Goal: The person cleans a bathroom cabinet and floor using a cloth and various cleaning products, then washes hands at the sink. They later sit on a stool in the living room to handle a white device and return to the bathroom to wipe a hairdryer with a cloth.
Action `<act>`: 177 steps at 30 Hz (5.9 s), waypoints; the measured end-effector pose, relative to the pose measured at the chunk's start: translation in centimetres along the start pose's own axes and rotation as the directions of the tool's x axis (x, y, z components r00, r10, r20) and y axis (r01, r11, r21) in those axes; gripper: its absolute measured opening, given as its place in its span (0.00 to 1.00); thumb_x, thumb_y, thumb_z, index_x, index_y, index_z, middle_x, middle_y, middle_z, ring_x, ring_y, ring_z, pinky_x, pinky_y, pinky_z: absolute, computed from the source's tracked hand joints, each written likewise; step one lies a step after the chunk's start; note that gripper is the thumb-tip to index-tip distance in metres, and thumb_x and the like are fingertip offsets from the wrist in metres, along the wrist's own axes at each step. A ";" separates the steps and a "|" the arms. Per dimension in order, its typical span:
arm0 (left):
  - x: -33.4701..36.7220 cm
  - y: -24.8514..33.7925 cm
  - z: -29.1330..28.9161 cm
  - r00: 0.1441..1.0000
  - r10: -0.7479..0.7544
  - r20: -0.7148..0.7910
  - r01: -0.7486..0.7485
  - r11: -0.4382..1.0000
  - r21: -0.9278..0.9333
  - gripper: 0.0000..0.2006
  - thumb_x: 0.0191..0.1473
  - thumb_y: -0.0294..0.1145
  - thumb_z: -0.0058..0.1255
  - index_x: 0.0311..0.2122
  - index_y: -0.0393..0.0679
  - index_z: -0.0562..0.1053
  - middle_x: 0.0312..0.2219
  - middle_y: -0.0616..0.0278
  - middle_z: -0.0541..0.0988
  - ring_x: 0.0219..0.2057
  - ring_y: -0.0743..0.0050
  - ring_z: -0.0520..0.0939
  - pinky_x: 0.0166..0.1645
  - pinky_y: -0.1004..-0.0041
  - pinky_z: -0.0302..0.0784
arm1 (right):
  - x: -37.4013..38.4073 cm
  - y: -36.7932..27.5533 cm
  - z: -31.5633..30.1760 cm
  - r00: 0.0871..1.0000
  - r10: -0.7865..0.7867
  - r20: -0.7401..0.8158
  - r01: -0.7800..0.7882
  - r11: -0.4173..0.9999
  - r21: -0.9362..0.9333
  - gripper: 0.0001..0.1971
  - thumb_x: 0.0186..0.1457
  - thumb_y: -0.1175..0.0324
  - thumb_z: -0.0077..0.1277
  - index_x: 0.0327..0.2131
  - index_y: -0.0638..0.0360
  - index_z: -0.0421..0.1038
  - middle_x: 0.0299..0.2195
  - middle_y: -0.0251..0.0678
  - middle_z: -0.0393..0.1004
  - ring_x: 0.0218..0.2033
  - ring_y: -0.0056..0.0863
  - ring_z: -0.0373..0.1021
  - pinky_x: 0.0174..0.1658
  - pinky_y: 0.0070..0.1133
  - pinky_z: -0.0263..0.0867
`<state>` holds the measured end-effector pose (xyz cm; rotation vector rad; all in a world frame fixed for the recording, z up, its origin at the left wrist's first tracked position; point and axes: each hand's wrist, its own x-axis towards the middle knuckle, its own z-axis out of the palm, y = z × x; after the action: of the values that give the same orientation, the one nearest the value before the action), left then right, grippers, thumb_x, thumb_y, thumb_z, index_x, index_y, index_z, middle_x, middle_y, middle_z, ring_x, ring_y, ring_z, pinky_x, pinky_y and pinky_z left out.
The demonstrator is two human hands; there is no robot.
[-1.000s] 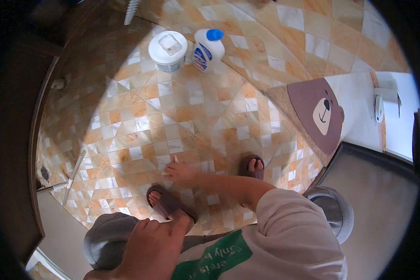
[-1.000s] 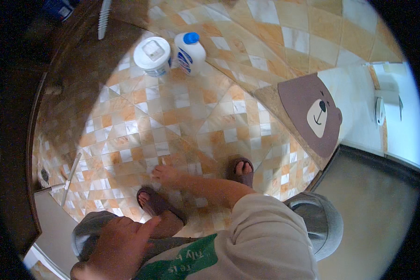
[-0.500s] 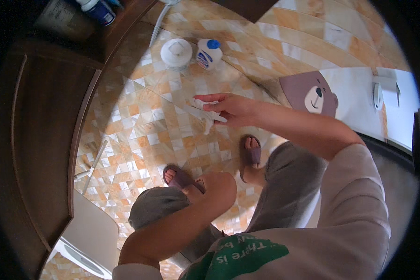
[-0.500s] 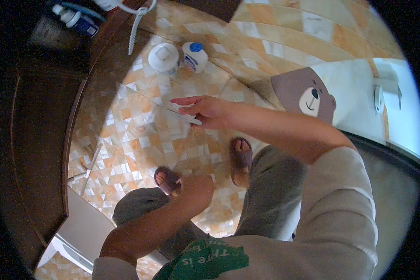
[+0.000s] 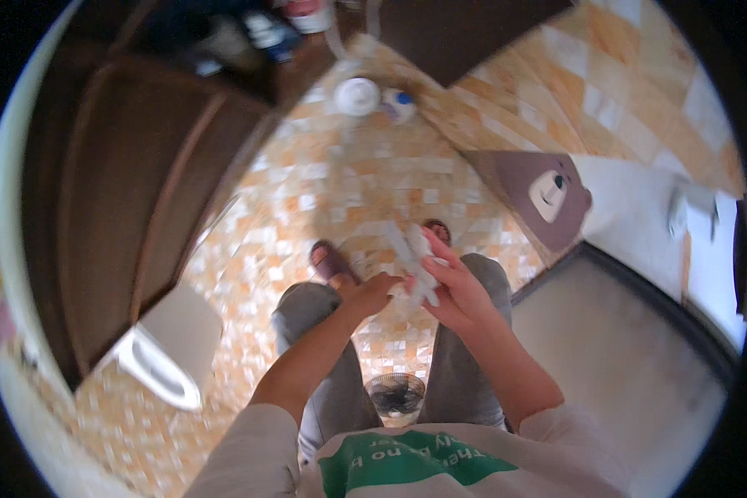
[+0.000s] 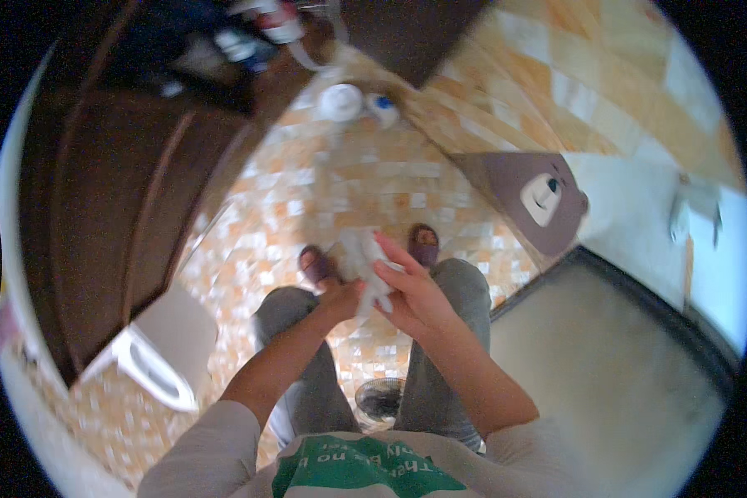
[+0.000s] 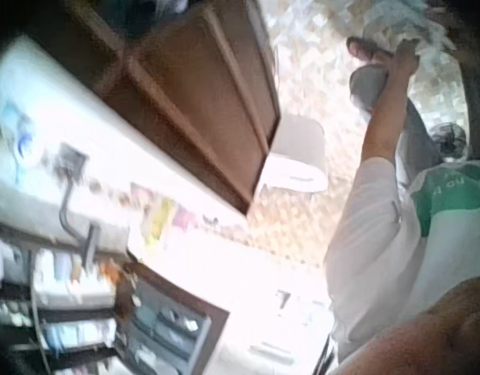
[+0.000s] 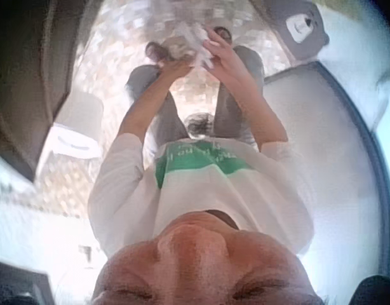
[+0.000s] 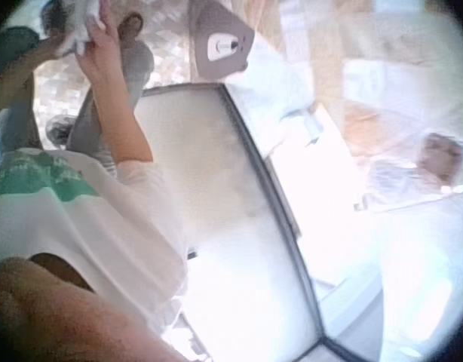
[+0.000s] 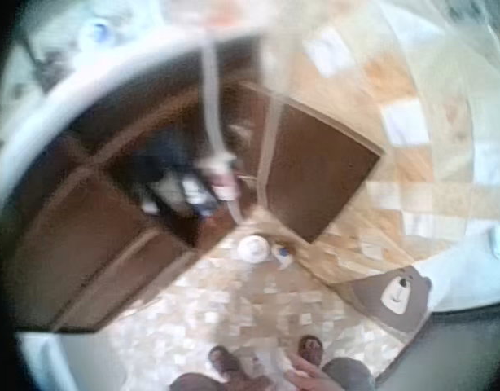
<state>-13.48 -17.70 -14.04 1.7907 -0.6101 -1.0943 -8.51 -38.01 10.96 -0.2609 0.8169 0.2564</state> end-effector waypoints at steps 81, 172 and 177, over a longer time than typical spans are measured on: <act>-62.0 29.2 5.6 -0.278 -0.722 -0.633 0.132 0.625 -0.770 0.26 0.48 0.29 0.56 0.54 0.43 0.66 0.43 0.47 0.74 0.45 0.51 0.76 0.49 0.61 0.72 | -12.0 34.6 32.6 0.896 0.431 0.109 0.278 -0.352 -0.894 0.11 0.55 0.72 0.50 0.43 0.55 0.71 0.33 0.27 0.73 0.30 0.19 0.70 0.30 0.18 0.67; -7.9 31.8 -69.3 0.462 -0.768 -0.444 -0.567 0.130 -0.814 0.29 0.59 0.59 0.34 0.54 0.46 0.66 0.48 0.57 0.72 0.48 0.59 0.73 0.54 0.57 0.67 | 25.3 15.1 61.0 0.887 0.458 0.064 -0.078 0.285 -0.955 0.33 0.62 0.44 0.29 0.61 0.60 0.51 0.59 0.42 0.58 0.59 0.34 0.55 0.59 0.30 0.52; -11.4 35.8 -70.7 0.526 -0.671 -0.523 -0.699 0.008 -0.715 0.40 0.55 0.71 0.24 0.61 0.47 0.61 0.57 0.59 0.66 0.55 0.63 0.64 0.62 0.59 0.53 | 25.2 15.2 60.6 0.869 0.486 0.090 -0.079 0.317 -0.945 0.36 0.63 0.41 0.27 0.64 0.58 0.45 0.62 0.39 0.53 0.62 0.30 0.49 0.62 0.28 0.48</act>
<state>44.63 6.58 35.41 0.5532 0.8314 -0.0920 44.40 -0.93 30.00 -1.1352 0.2255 1.1212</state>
